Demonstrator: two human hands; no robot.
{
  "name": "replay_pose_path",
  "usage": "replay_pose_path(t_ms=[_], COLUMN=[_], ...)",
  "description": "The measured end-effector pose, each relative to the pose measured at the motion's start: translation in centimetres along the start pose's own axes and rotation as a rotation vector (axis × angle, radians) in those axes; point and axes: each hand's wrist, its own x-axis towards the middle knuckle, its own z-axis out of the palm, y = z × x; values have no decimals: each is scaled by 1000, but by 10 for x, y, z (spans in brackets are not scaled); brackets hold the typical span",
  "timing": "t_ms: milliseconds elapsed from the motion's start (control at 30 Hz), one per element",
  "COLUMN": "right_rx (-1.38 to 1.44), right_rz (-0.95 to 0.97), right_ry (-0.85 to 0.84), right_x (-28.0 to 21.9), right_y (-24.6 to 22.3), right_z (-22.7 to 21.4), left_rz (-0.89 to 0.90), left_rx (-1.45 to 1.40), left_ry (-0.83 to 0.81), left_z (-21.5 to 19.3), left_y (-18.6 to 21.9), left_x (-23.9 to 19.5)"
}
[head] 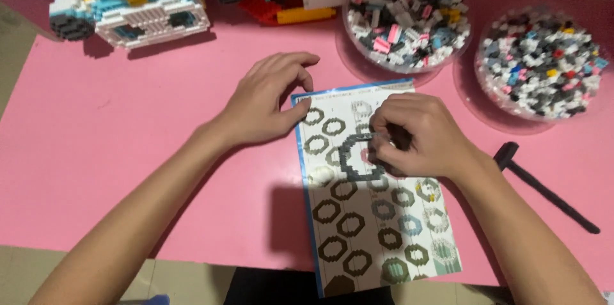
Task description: The person assembles small gray interlocking bricks into a hexagonal ring while following a printed instruction sheet. They repeatedly compare the assembled piece to the diagram, adjust the ring shape, and continue adding bricks to complete the pattern.
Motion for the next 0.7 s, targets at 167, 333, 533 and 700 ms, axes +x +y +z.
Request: replay_pose_path(t_ms=[167,333,533,700], right_rx=[-91,-57,-60,-88], right_rz=[8,103,100,97], right_ry=[96,74,59,53], right_x=[-1,6,8,12], right_y=[16,5,10,12], right_z=[-1,-7,-2,-2], left_rz=[61,-44,-66,-69], left_rx=[135,346,365,321], left_ry=[87,-13,-52,-19], left_z=[7,16,20,18], left_y=[6,3,-7,-9], left_x=[8,9,9,13])
